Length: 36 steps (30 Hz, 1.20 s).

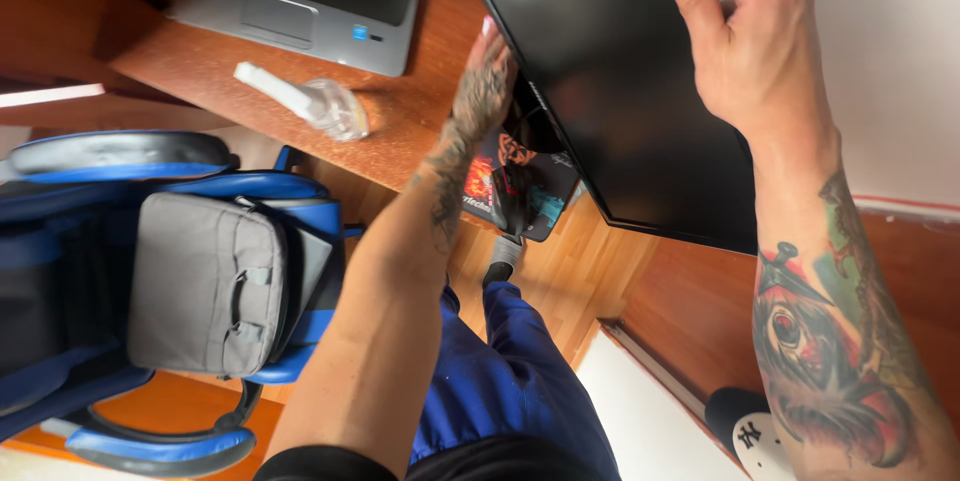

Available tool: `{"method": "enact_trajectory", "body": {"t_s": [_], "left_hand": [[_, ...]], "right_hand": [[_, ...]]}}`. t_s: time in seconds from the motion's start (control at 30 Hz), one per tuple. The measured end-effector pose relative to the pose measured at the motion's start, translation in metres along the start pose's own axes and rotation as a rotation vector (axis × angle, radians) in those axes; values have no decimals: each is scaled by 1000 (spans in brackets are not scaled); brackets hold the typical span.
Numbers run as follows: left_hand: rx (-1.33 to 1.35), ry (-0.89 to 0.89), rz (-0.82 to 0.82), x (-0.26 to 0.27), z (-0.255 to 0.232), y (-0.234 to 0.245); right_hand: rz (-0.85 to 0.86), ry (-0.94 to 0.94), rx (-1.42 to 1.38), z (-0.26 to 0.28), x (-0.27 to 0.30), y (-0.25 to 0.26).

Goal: The person wipes the back and edges of a computer monitor with a pink cloth, then cleans the mouse pad on the desk.

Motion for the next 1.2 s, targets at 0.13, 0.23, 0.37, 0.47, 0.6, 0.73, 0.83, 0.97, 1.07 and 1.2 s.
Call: {"method": "enact_trajectory", "body": {"t_s": [0.13,0.23,0.37,0.47,0.6,0.73,0.83,0.97,1.07,1.2], "left_hand": [[33,-7,336,-8,6,-26],[-38,-69,435,4,3,-26],[-129,-178,409,58,-19,-16],[-55,-241,462,93,-43,-12],[-309,-549,476,93,-45,-21],[-419,-341,558,45,-7,-33],[-193,-81,588,23,0,-34],[-255,-221,448,35,-18,-28],[-340,-389,490,78,-36,-32],[-69,-393,301,91,-60,-39]], "right_hand": [[32,-40,24,-13,7,-5],[69,-236,-5,-27,6,-10],[54,-211,-77,-21,4,-7],[25,-71,-58,-11,5,-4],[10,1,-55,-10,9,-3],[4,6,-12,-14,13,-2],[21,-73,61,-23,17,-3],[27,-158,31,-29,12,-5],[18,-117,-3,-23,10,-3],[17,-43,-75,-14,7,-3]]}}
Point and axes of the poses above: each hand's wrist, its own x-axis away from the middle knuckle, its own y-axis out of the back of the hand, z = x × y, the point moved 9 cm from there along -x, towards the middle knuckle, and after that the axes turned 4 degrees about -z, right-handed, at the moved point
